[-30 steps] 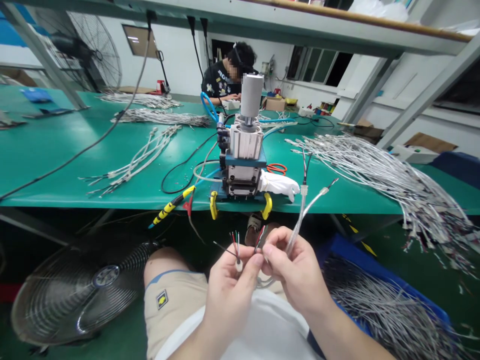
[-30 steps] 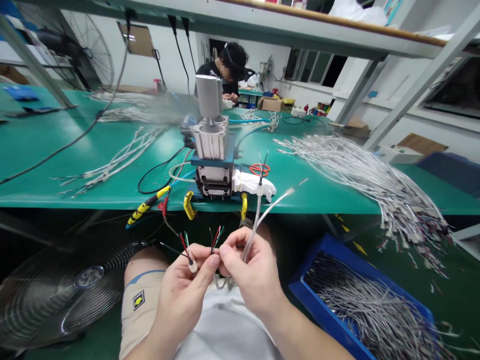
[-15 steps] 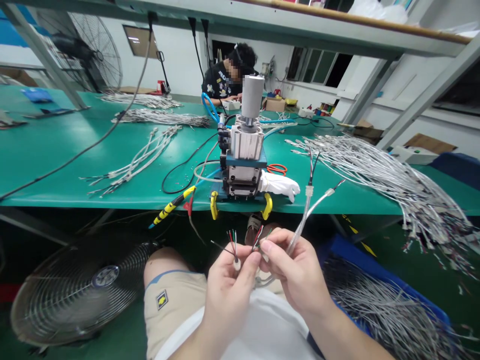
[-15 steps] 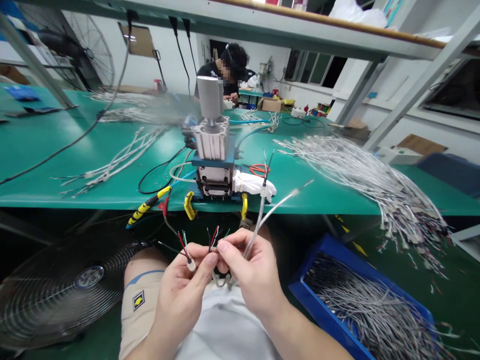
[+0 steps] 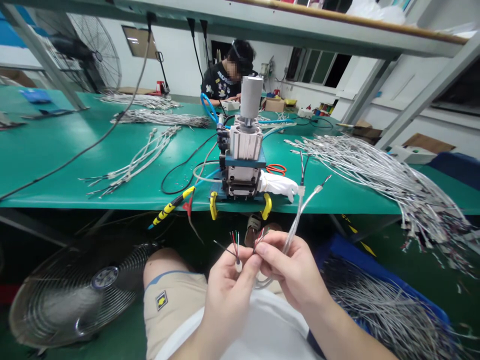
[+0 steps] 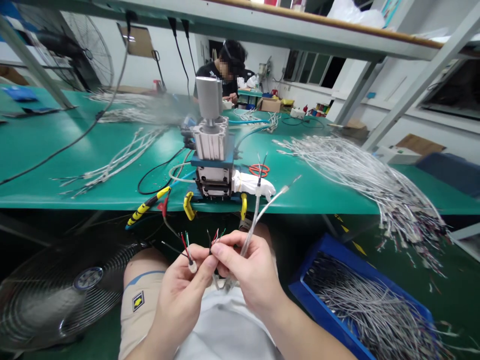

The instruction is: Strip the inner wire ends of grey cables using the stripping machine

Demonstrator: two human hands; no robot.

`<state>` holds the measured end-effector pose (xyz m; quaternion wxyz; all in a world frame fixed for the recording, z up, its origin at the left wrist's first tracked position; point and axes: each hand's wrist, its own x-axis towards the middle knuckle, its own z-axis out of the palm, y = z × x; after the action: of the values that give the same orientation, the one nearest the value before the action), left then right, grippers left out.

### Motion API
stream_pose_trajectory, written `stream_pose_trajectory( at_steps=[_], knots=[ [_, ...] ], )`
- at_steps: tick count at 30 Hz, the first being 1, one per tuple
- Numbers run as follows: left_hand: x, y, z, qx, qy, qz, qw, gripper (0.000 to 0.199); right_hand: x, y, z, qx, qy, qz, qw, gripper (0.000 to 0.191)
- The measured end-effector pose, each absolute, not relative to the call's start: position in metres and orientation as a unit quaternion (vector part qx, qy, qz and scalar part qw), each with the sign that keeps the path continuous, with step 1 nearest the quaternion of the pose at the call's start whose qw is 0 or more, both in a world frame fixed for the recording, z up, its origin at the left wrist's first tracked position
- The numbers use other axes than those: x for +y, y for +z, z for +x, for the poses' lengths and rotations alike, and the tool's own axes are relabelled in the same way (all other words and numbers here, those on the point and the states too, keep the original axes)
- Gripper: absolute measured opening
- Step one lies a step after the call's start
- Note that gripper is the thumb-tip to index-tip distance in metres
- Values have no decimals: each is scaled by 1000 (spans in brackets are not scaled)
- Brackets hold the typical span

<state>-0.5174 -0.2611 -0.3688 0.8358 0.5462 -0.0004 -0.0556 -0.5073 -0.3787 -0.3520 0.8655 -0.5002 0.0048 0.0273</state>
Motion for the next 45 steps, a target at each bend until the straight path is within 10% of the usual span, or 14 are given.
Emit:
stream_pose_trajectory(
  at_steps=[45],
  knots=[
    [-267,-382,-519,-47,-27,529,847,17,-373,-352,-508,21,30,-479,877,20]
  ],
)
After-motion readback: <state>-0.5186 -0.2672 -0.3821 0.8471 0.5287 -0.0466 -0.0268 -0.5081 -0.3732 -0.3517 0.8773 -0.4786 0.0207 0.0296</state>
